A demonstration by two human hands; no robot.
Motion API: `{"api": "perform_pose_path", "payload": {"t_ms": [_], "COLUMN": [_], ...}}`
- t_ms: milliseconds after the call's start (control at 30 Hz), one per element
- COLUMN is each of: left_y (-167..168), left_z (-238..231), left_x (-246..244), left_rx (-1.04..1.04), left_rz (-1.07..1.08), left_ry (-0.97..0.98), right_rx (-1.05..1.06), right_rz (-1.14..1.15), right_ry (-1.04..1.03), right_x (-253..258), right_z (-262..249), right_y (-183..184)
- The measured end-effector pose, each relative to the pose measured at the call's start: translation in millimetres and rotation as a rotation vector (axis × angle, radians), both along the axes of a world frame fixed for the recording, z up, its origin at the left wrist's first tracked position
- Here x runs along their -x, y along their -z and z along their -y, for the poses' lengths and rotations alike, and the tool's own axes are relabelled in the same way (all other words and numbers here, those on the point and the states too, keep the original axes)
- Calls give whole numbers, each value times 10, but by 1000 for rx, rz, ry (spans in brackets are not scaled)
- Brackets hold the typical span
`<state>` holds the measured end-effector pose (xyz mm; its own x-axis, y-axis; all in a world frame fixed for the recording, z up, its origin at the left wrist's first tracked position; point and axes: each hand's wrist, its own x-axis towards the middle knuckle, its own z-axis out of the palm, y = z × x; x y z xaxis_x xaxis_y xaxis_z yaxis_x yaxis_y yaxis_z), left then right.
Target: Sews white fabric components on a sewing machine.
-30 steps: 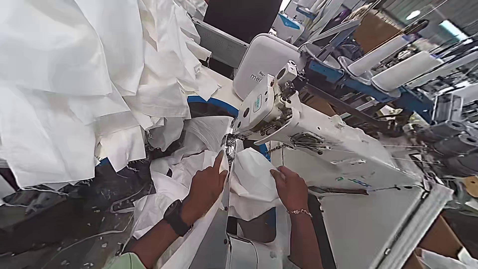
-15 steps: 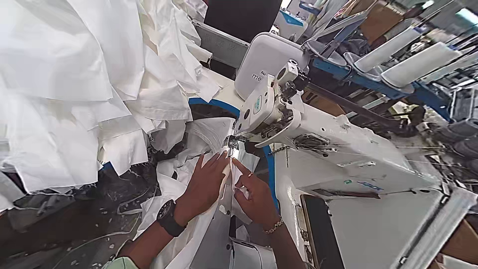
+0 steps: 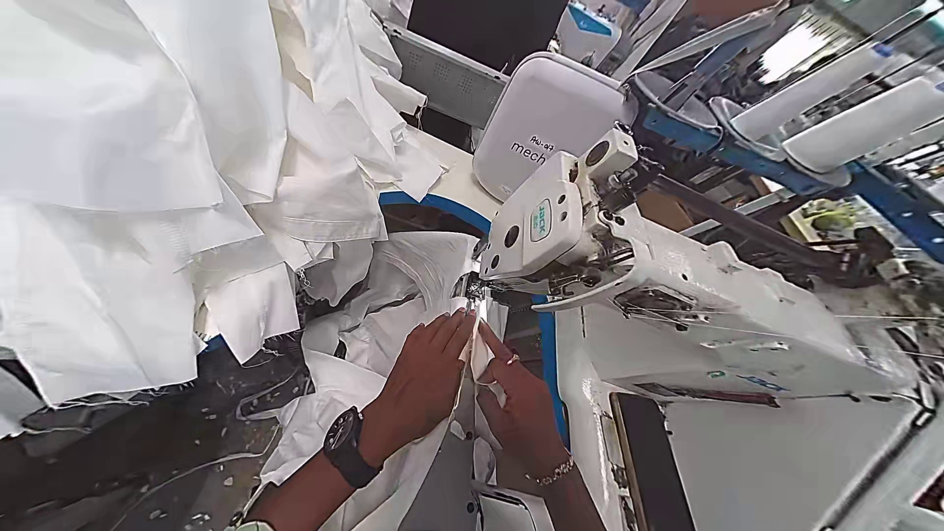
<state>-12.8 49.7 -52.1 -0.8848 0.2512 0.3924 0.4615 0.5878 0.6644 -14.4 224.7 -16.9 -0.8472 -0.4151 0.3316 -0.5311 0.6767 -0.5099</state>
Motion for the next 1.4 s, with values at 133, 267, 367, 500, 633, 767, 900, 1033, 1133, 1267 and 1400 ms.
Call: {"api": "perform_pose_path", "payload": {"t_ms": [133,267,367,500,633,767,900,1033,1133,1267,1400], "left_y": [30,73,83,70,73,76,73,57,14,1,11], "left_z": [-13,-19,-20,-11,-20,-17,-21,-27,-28,-68,-99], "left_x": [-17,-12,-17,-26,-28,-24,-29,-23,14,22,38], "left_rx": [-38,-46,-52,-101,-105,-116,-133,-165,-157,-140,-138], "left_rz": [16,-16,-4,-8,-23,-15,-13,-45,-36,-18,-13], "left_ry": [-5,-13,-9,-3,-12,-8,-3,19,35,-2,-10], "right_rx": [-224,-335,-409,-384,-328,-357,-230,96,243,260,302], "right_rz": [-79,-191,-202,-204,-156,-183,-79,224,295,149,244], "right_ry": [3,-13,23,66,12,24,-33,-80,-98,16,5], "right_x": [-66,-112,-133,-61,-56,-75,-59,99,211,126,170], "right_z": [-42,3,22,-12,-3,8,10,85,160,193,155], "right_y": [-9,-32,-62,-67,-47,-58,-60,-52,-33,13,2]}}
